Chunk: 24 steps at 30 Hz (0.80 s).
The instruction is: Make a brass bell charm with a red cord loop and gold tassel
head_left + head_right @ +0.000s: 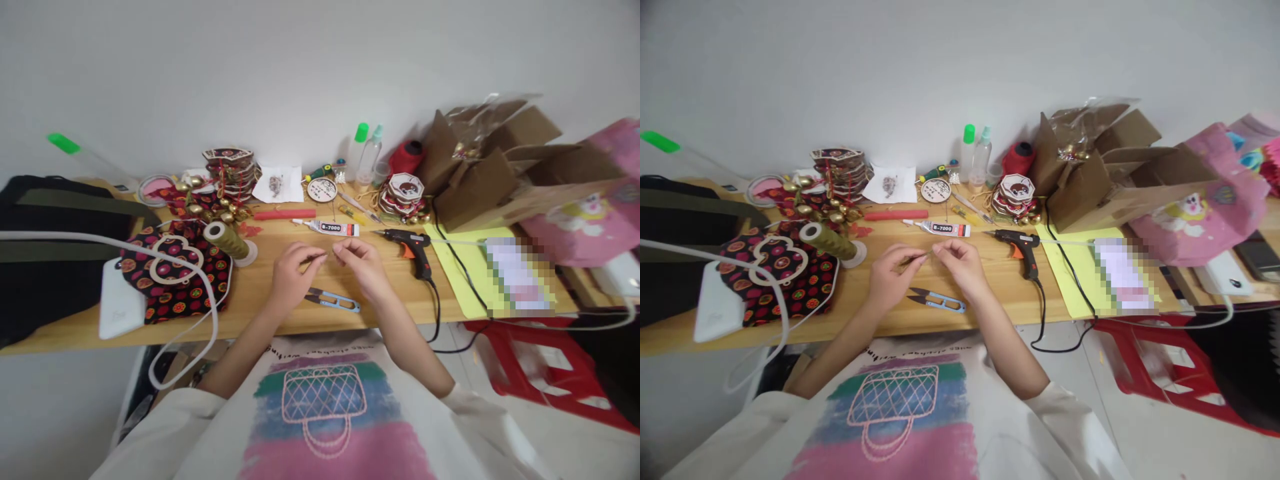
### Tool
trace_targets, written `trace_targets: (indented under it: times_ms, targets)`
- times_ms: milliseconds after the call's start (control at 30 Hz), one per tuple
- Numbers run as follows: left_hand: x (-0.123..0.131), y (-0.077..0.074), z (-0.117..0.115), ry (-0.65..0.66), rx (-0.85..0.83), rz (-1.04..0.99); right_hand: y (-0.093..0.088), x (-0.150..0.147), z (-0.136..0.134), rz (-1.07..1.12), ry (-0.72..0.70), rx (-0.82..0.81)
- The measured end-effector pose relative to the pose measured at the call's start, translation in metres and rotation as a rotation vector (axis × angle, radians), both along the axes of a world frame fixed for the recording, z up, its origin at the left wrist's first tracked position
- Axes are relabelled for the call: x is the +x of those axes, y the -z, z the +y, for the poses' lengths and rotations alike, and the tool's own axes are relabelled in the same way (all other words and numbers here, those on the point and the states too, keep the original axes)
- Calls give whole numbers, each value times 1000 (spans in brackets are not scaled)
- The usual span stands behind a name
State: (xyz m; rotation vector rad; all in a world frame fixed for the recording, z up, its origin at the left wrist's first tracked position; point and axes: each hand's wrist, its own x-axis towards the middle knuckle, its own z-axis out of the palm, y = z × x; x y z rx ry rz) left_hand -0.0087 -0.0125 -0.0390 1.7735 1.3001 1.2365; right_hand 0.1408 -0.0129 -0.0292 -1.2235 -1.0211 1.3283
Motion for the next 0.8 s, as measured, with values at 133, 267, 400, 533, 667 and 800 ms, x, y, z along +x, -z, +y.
trace_targets:
  times_ms: [133,267,400,533,667,800]
  targets:
    - [1,4,4,-7,48,80,6,1,4,46,6,-59]
    - [2,8,12,21,77,143,12,3,11,91,13,-104]
    - [4,9,21,38,105,196,14,2,17,114,14,-125]
    - [3,9,30,64,175,254,15,0,23,111,16,-135]
    - [-2,8,38,128,281,377,16,3,28,82,3,-147]
    - [-10,0,43,259,398,514,14,11,30,41,-49,-165]
